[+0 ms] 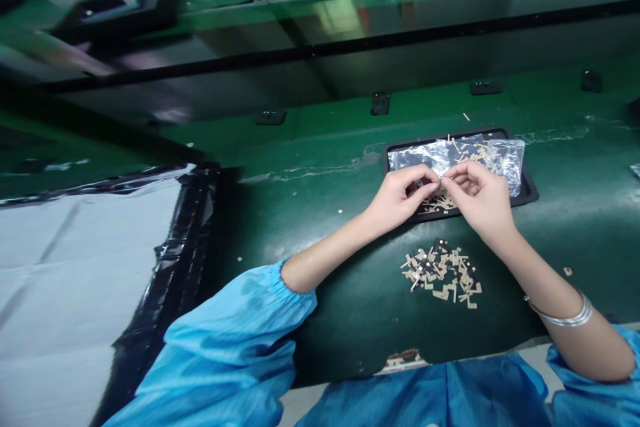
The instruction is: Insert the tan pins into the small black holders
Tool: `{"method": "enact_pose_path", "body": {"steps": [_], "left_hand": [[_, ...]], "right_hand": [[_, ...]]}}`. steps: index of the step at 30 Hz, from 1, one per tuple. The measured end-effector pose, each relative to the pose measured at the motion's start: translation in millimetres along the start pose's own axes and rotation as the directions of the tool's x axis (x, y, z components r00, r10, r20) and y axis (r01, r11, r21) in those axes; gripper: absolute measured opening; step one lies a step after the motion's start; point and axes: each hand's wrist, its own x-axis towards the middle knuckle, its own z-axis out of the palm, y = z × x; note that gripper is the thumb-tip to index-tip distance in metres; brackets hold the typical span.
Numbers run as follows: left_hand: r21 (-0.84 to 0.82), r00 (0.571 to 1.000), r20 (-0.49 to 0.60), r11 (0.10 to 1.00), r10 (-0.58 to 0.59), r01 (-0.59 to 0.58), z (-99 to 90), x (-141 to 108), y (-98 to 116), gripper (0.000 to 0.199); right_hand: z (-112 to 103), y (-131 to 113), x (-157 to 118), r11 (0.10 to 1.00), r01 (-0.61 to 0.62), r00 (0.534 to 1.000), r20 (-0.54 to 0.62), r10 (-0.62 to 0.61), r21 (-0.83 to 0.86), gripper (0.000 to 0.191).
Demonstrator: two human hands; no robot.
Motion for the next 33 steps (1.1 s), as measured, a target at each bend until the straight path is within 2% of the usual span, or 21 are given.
{"method": "enact_pose_path", "body": {"steps": [5, 13, 17, 19, 26, 33], "left_hand": [[0.097, 0.998, -0.043, 0.994, 0.05, -0.046, 1.9, -2.2, -3.2, 0.009], [0.215, 0.996, -0.021, 0.973, 0.09, -0.083, 3.5, -4.4, -4.8, 0.012], [0.297, 0.99, 0.013, 0.945, 0.137, -0.135, 5.2, -6.1, -5.4, 0.015], [0.3, 0.992, 0.007, 0.946, 0.124, -0.12, 5.3, -6.6, -5.3, 0.015], [0.271, 0.994, 0.007, 0.957, 0.105, -0.103, 3.7, -6.3, -3.9, 0.015], [0.166, 0.998, 0.006, 0.984, 0.069, -0.069, 4.1, -5.6, -4.2, 0.013]], "right_hand": [[-0.2, -0.3, -4.5, 0.965, 0.15, 0.988, -0.01, -0.156, -0.217, 0.006], [-0.4, -4.4, -6.1, 0.866, 0.32, 0.941, 0.02, -0.339, -0.383, 0.009], [0.7, -3.6, -6.8, 0.88, 0.301, 0.948, 0.015, -0.318, -0.367, 0.012], [1.0, -4.2, -7.1, 0.894, 0.287, 0.954, 0.018, -0.299, -0.344, 0.011], [1.2, -6.3, -8.0, 0.895, 0.312, 0.947, 0.03, -0.32, -0.318, 0.011], [0.3, -7.1, -8.4, 0.9, 0.284, 0.954, 0.002, -0.3, -0.33, 0.011]]}}
